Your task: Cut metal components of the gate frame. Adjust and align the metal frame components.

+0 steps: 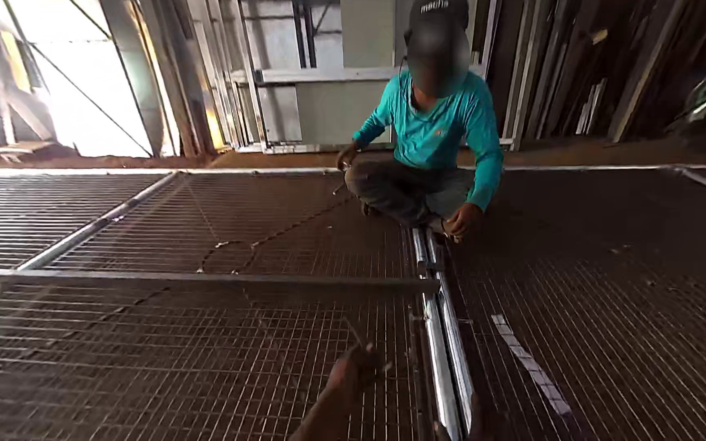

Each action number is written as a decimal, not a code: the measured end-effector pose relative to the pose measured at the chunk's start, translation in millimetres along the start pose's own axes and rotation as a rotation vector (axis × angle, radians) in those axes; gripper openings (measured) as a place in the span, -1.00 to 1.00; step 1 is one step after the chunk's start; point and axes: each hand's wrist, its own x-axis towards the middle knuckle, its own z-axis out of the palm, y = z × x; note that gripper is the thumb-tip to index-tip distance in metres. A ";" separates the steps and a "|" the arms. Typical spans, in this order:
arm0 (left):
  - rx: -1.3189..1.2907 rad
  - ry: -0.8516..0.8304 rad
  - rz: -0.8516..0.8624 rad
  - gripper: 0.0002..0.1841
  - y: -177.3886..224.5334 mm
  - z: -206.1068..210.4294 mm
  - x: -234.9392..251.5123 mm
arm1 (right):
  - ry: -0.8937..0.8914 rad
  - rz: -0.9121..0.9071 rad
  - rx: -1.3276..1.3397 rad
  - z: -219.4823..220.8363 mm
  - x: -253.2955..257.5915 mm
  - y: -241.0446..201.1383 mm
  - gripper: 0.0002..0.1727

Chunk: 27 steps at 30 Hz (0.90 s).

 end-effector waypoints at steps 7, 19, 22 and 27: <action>-0.027 -0.075 0.177 -0.57 71.9 107.1 70.4 | -0.012 0.009 -0.031 -4.4 0.4 0.0 0.50; 0.108 -0.127 0.224 -0.34 113.1 132.6 91.3 | -0.020 0.009 -0.039 -4.7 1.3 -1.7 0.50; 0.106 -0.148 0.219 -0.32 113.4 129.5 90.3 | -0.022 0.007 -0.035 -5.1 1.2 -2.2 0.49; 0.517 -0.117 0.205 -0.17 101.9 133.1 36.5 | -0.015 0.023 -0.033 -4.0 -0.2 -2.1 0.49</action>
